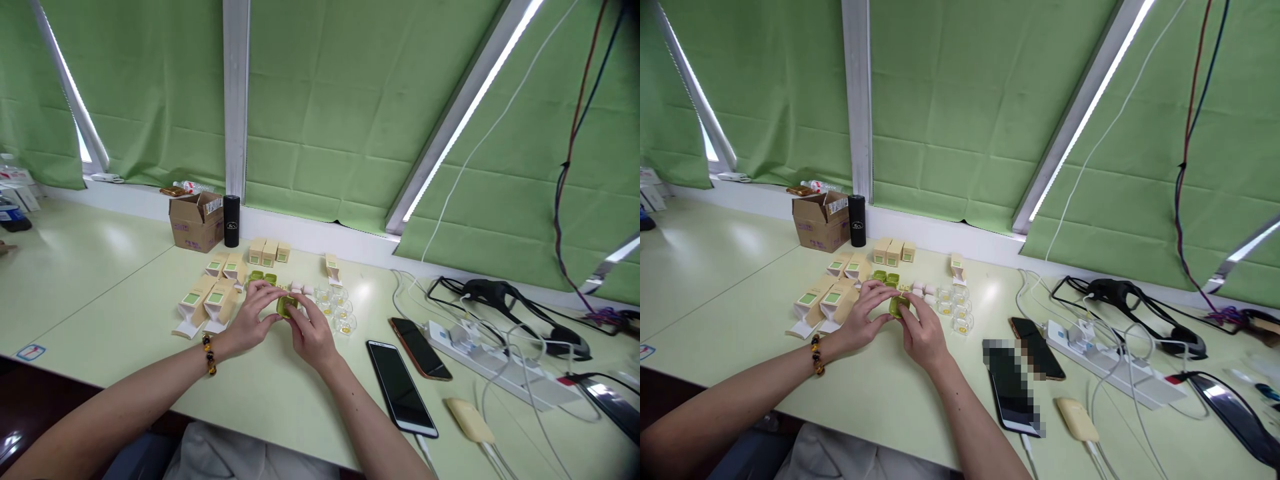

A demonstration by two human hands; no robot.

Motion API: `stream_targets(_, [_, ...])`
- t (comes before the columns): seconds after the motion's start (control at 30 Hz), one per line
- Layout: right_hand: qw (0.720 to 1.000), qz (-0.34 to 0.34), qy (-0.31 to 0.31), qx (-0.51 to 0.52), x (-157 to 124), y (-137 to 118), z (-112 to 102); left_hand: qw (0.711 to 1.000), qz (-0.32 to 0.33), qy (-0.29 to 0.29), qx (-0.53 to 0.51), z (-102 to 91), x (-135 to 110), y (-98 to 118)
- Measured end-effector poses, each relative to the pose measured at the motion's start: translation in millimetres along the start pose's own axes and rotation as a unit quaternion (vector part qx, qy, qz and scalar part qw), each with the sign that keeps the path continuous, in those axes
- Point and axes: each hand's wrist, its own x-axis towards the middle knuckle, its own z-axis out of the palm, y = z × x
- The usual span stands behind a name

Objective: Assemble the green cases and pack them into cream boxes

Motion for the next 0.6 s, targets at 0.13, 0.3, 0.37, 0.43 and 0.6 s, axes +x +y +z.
stream_targets(0.13, [1.000,-0.004,-0.002,0.006,2.0,-1.3,0.2,1.000,-0.004,0.005,0.001,0.6,-0.8,1.0])
stream_targets(0.3, [1.000,0.022,0.010,0.017,1.8,-3.2,0.0,1.000,0.001,0.009,-0.001,1.0,-0.1,0.3])
stream_targets(0.37, [0.999,0.034,0.015,0.022,1.6,-4.2,0.0,1.000,0.007,0.008,0.002,0.7,0.4,0.3])
stream_targets(0.43, [0.999,0.036,0.020,0.026,1.4,-5.1,0.1,1.000,0.012,0.006,0.005,0.3,0.6,0.4])
stream_targets(0.6, [0.999,0.029,0.023,0.024,1.0,-5.7,0.8,1.000,0.009,0.002,0.011,0.3,-0.3,-0.3])
